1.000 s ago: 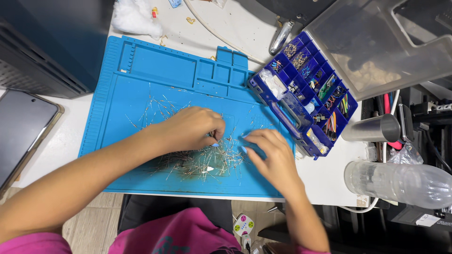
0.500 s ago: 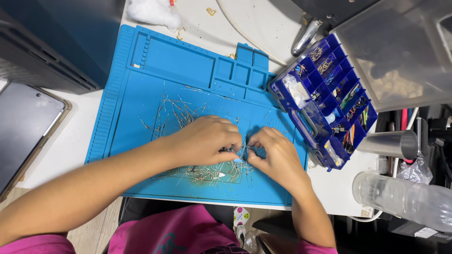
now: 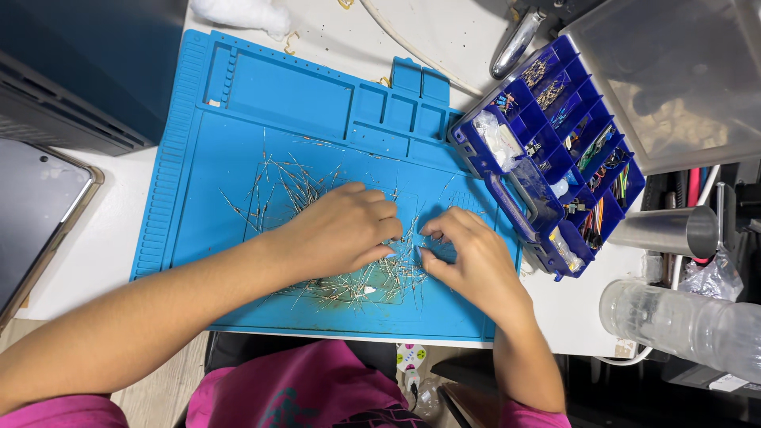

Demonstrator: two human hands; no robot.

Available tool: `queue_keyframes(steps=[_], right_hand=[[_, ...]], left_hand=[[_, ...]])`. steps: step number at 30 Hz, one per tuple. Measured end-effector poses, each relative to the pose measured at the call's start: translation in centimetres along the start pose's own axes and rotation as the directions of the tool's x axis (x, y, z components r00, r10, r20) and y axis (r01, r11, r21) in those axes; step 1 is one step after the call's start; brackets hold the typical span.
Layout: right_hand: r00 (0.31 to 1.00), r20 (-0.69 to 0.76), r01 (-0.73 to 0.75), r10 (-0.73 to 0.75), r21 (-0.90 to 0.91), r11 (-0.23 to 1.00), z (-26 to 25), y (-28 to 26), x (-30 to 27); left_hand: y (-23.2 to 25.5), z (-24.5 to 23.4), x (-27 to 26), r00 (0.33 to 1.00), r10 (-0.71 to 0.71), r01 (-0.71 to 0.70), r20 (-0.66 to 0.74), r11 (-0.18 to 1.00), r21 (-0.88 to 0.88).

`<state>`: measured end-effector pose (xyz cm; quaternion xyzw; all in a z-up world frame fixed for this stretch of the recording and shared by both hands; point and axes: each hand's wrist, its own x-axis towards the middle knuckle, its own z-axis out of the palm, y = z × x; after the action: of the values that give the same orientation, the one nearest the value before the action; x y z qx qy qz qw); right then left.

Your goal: The person picks up small electronic components from a blue mat and places them into a compartmentalized blue organizer box. The person repeatedly reaches for components, handles them with both hands, and deposits them into the box.

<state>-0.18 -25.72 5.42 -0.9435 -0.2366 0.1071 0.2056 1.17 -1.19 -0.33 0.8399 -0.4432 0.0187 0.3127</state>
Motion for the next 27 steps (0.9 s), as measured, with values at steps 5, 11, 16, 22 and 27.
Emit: queue_keyframes(steps=[5,11,16,22,27], right_hand=[[0.999,-0.032,-0.031,0.029,-0.055,0.998,0.7,0.7,-0.1],[0.995,0.016,-0.093,0.095,-0.128,0.987,-0.1,0.0,-0.5],[0.996,0.0,-0.087,0.088,-0.161,0.983,1.1,0.6,-0.5],[0.997,-0.024,-0.071,0.068,-0.157,0.985,1.4,0.9,-0.5],[0.999,-0.036,-0.036,0.034,-0.043,0.998,1.0,0.7,-0.4]], left_hand=[[0.1,0.1,0.1,1.0,-0.003,0.003,0.026,1.0,0.012],[-0.1,0.4,0.1,1.0,-0.008,0.008,0.025,1.0,0.007],[-0.1,0.4,0.0,1.0,-0.013,0.013,0.013,1.0,0.005],[0.0,0.5,0.1,1.0,-0.018,0.017,0.003,1.0,0.022],[0.3,-0.3,0.3,0.999,-0.003,0.004,-0.053,1.0,0.019]])
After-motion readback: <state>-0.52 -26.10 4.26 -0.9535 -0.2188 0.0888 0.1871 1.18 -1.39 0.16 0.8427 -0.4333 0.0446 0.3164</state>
